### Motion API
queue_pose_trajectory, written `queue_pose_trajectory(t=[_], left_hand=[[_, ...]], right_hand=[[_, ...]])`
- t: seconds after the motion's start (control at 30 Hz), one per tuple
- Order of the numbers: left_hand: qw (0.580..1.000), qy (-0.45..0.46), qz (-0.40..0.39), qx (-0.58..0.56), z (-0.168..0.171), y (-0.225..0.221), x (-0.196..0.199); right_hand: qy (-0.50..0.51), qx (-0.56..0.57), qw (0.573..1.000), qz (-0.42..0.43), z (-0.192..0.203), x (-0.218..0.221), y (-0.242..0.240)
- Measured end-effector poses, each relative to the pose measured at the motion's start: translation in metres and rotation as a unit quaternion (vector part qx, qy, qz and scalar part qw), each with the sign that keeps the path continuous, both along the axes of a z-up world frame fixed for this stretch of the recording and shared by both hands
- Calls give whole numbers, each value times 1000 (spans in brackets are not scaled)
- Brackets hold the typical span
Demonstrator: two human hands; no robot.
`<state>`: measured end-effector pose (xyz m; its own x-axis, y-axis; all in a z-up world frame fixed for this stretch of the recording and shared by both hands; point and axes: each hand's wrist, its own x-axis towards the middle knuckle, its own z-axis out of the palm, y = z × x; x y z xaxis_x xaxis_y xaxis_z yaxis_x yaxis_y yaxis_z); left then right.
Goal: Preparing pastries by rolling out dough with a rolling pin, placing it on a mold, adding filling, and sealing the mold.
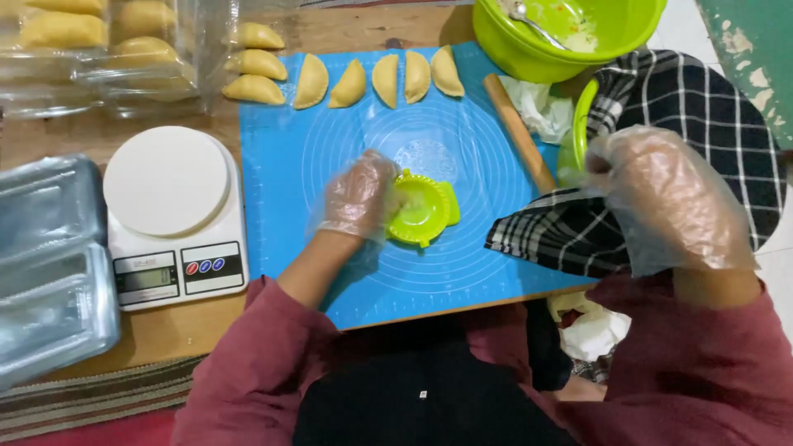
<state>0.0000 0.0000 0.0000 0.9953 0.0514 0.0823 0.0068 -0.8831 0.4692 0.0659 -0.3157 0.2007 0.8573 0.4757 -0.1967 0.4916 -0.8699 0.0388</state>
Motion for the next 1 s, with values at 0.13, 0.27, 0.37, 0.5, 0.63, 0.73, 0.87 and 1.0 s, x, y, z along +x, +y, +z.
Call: queue_pose_trajectory(t=[0.13,0.27,0.37,0.5,0.63,0.73,0.87,1.0], left_hand=[[998,6,25,65,-41,18,16],[987,30,99,121,-40,42,24],[985,45,131,103,-17,64,20],[978,35,136,155,-7,74,18],[965,-37,158,206,-11,79,17],[978,115,122,125,28,76,5],[977,105,134,127,33,73,3],[974,50,152,161,8,81,6]], right_hand=[[-129,49,986,96,-4,-2,24],[-106,40,992,57,-35,46,86],[-44,-29,995,-88,-95,107,94],[-199,-361,909,68,-118,103,91],[-480,28,876,39,-115,69,94],[-580,-226,783,0,-54,5,107],[-379,58,917,-108,-65,36,34],[-286,199,935,-56,-110,102,-39]])
